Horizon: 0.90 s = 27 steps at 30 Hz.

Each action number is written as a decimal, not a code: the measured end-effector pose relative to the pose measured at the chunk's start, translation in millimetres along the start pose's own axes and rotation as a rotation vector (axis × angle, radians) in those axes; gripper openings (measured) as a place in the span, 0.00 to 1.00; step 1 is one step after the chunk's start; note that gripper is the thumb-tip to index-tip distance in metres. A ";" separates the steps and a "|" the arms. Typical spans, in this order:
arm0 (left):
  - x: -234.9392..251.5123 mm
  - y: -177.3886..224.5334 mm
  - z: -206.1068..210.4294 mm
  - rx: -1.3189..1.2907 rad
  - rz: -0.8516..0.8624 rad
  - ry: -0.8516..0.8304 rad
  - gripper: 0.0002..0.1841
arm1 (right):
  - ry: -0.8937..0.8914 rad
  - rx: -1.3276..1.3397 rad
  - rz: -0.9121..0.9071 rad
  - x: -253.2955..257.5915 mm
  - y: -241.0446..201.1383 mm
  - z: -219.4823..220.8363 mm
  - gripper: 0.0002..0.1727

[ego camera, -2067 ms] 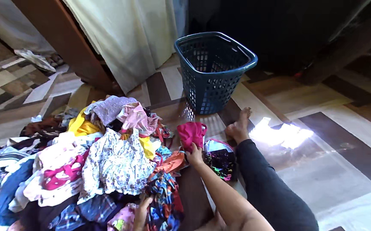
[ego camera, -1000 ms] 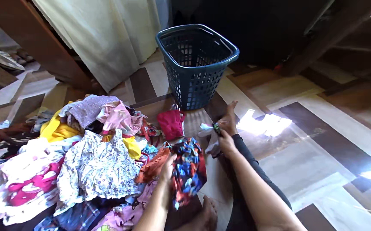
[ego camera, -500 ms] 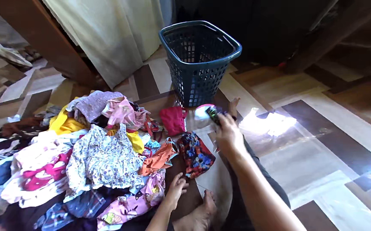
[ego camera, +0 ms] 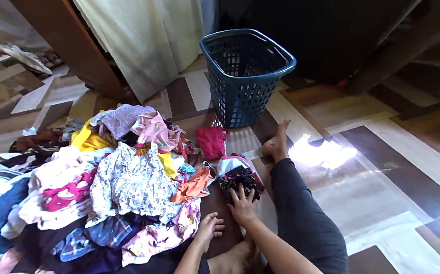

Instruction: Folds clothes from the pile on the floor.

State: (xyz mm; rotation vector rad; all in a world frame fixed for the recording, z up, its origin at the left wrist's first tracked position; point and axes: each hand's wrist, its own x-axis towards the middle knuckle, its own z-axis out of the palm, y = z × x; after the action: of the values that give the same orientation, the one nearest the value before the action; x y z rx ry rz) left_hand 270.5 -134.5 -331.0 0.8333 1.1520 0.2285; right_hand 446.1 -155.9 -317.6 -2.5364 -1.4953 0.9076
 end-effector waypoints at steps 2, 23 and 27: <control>-6.5 2.6 2.4 0.100 0.015 0.007 0.20 | 0.077 0.029 0.059 4.5 4.3 0.3 0.40; -83.7 103.4 -130.9 1.068 0.629 0.772 0.11 | -0.033 0.246 -0.278 -23.0 -40.9 -21.3 0.42; -111.1 119.6 -117.9 0.761 0.864 0.818 0.11 | -0.014 0.330 -0.436 -25.8 -75.5 -29.0 0.39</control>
State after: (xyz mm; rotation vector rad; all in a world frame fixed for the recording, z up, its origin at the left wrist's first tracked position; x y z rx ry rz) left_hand 150.1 -60.0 -187.9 2.0235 1.5913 0.9431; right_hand 392.9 -130.2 -256.7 -1.8798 -1.6468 0.9988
